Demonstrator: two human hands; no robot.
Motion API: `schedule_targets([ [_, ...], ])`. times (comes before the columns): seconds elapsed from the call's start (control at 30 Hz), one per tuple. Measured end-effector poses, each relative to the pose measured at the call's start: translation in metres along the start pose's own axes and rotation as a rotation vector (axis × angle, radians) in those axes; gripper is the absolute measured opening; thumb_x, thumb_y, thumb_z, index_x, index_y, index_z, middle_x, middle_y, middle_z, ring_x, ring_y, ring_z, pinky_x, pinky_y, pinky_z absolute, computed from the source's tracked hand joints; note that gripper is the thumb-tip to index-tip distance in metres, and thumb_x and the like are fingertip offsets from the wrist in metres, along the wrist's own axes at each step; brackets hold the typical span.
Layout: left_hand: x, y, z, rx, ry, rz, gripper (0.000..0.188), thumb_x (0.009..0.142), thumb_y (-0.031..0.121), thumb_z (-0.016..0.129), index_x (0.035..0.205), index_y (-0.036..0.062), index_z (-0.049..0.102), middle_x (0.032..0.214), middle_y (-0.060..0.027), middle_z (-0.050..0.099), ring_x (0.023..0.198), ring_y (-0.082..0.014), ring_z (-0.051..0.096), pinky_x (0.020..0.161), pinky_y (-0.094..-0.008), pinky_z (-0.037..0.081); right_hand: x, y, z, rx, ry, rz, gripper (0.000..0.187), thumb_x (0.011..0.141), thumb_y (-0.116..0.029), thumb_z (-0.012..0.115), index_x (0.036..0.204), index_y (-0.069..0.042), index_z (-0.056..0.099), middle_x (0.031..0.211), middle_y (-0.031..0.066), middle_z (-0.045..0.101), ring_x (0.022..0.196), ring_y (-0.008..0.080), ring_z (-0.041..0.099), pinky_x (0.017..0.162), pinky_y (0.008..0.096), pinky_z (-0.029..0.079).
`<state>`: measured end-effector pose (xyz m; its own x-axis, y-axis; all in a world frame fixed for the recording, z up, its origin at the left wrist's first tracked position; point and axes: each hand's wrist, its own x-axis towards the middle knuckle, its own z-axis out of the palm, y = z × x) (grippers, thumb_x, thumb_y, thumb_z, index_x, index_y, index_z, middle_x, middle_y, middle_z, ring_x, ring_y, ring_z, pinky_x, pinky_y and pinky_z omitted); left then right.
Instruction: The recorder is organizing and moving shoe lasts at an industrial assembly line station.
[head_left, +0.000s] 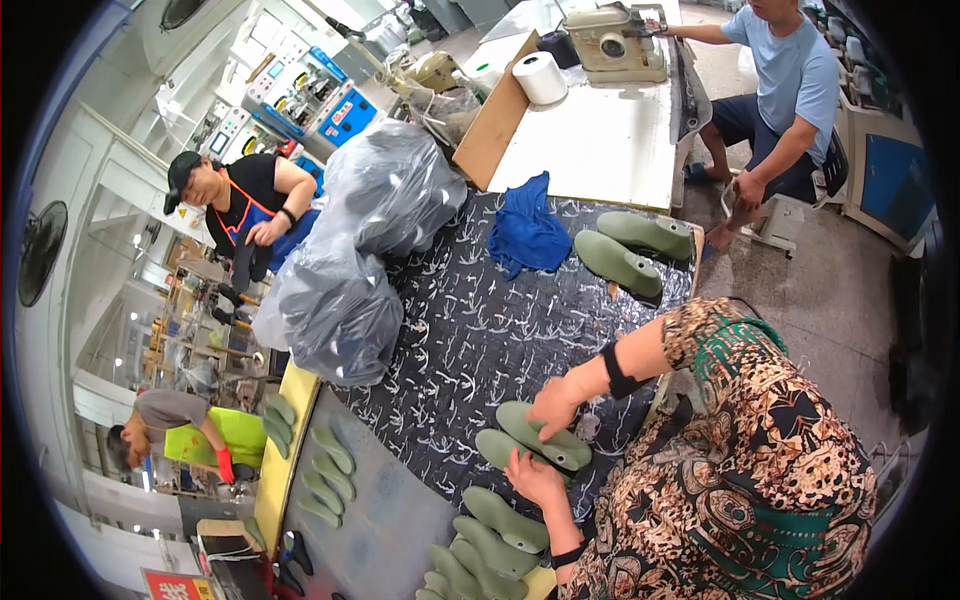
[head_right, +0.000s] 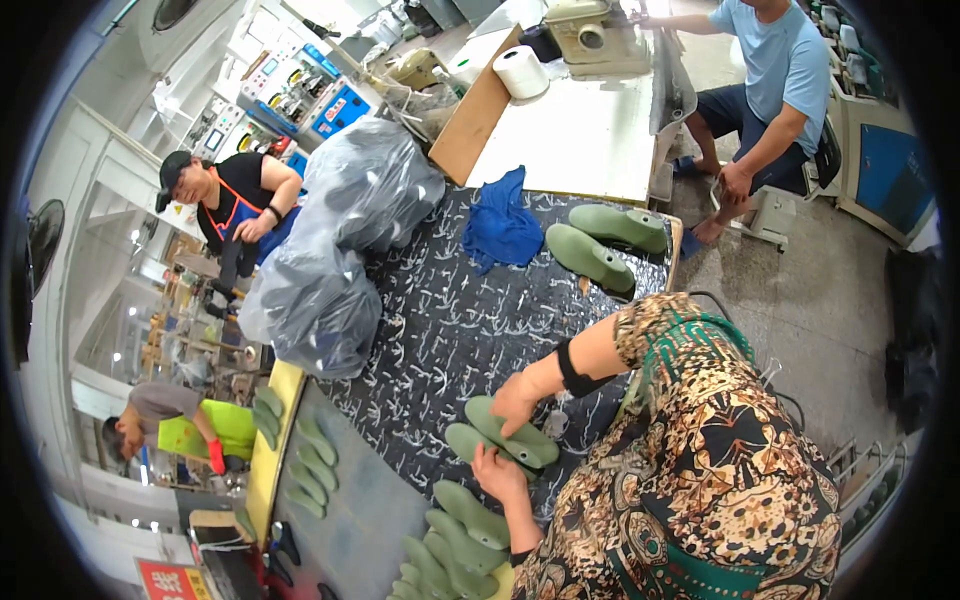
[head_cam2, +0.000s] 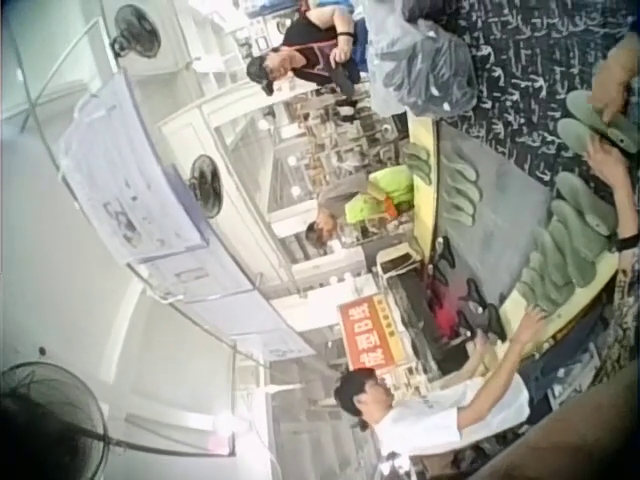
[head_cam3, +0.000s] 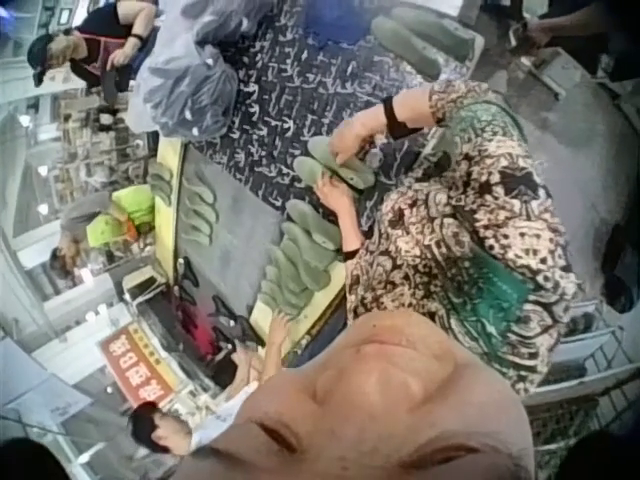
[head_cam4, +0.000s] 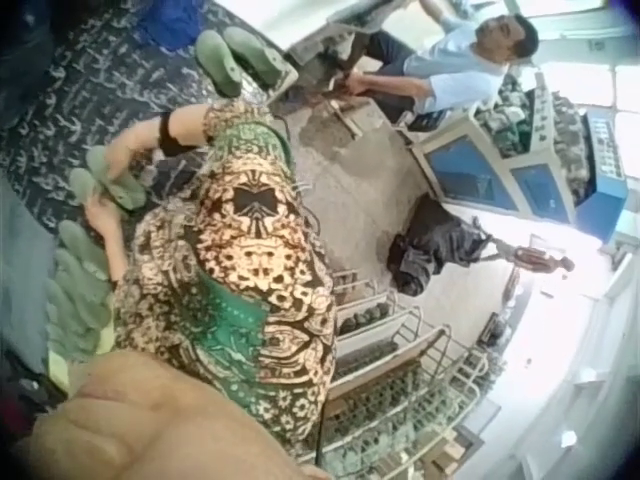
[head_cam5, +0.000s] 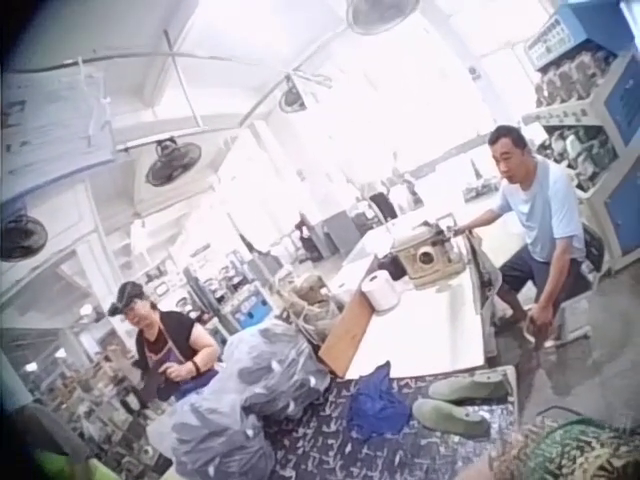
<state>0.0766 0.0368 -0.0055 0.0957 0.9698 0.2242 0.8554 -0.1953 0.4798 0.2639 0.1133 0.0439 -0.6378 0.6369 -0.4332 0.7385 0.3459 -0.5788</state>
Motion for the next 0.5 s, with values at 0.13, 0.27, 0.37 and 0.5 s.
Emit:
schedule_targets([
  [0.13, -0.007, 0.000, 0.001, 0.020, 0.027, 0.001, 0.020, 0.075, 0.002, 0.050, 0.086, 0.0001, 0.067, 0.117, -0.0112, 0.058, 0.106, -0.0355, 0.050, 0.097, -0.0421, 0.036, -0.085, 0.041, -0.065, -0.130, 0.375, 0.374, 0.054, 0.073, -0.042, 0.060, 0.111, -0.004, 0.055, 0.094, 0.0179, 0.064, 0.093, 0.0353, 0.061, 0.079, 0.0478, 0.046],
  [0.27, -0.012, -0.008, -0.006, 0.047, -0.006, 0.024, 0.019, 0.073, 0.001, 0.051, 0.085, -0.0006, 0.066, 0.116, -0.0122, 0.057, 0.107, -0.0351, 0.049, 0.096, -0.0419, 0.036, -0.161, 0.123, -0.092, -0.208, 0.633, 0.992, 0.062, 0.072, -0.049, 0.062, 0.113, -0.003, 0.057, 0.112, 0.0213, 0.058, 0.110, 0.0388, 0.051, 0.084, 0.0642, 0.036],
  [0.37, -0.012, -0.008, -0.003, 0.044, -0.023, 0.041, 0.019, 0.071, 0.003, 0.053, 0.085, -0.0010, 0.066, 0.118, -0.0125, 0.056, 0.108, -0.0349, 0.048, 0.095, -0.0416, 0.037, -0.215, 0.178, -0.071, 0.209, 0.456, 1.016, 0.079, 0.070, -0.067, 0.056, 0.115, -0.003, 0.059, 0.119, 0.0179, 0.056, 0.112, 0.0307, 0.052, 0.096, 0.0366, 0.039],
  [0.5, -0.007, 0.003, -0.006, 0.135, -0.085, -0.008, 0.020, 0.070, 0.003, 0.055, 0.086, -0.0010, 0.066, 0.120, -0.0133, 0.054, 0.110, -0.0350, 0.047, 0.092, -0.0423, 0.038, -0.209, 0.208, -0.054, 0.343, 0.505, 0.997, 0.095, 0.063, -0.074, 0.055, 0.126, -0.002, 0.050, 0.130, 0.0180, 0.047, 0.120, 0.0308, 0.045, 0.100, 0.0392, 0.035],
])
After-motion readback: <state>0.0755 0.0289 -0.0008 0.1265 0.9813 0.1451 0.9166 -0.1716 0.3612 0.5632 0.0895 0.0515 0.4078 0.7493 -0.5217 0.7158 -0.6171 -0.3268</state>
